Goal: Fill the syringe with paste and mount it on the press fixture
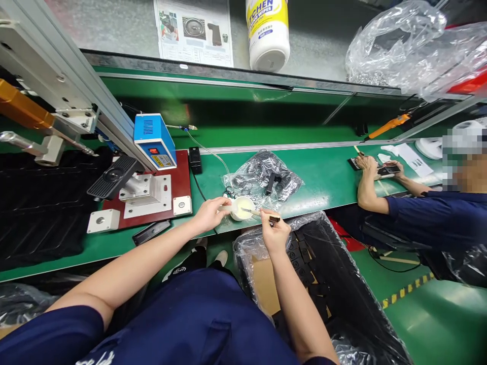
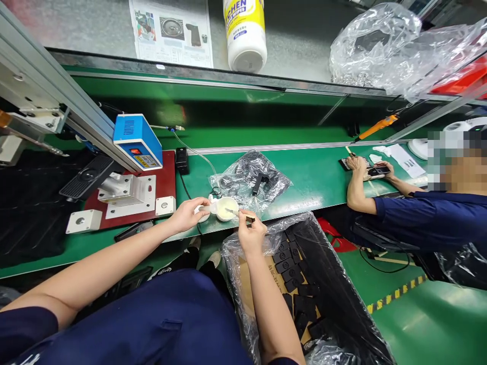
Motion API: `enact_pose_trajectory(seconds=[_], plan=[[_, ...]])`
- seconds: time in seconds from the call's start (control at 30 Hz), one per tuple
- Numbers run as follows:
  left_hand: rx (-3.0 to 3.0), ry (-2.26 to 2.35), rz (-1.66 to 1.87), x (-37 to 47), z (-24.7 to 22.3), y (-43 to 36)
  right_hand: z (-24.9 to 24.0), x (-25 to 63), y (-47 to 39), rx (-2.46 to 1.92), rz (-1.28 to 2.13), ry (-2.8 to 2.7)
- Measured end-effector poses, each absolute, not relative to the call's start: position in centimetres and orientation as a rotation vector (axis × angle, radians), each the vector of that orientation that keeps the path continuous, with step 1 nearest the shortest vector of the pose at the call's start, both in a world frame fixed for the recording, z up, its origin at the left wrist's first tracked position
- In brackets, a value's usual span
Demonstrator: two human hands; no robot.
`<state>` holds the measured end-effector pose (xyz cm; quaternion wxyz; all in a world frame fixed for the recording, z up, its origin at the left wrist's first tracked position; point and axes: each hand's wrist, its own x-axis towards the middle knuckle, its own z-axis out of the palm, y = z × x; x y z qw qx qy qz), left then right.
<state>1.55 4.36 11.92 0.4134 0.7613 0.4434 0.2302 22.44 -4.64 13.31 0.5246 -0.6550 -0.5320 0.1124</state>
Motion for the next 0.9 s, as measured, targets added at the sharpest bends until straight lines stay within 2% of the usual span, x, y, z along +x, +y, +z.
enact_pose_trajectory(seconds=[0.33,0.9], plan=[[1.565,1.125,0.717,1.3,11.0,5.3,13.2,21.9,-4.2,-1.641,0.145,-1.274],[1.511,1.155,0.702,2.3,9.7,5.7,12.3,22.7,-4.8,-1.640,0.352,-0.943]])
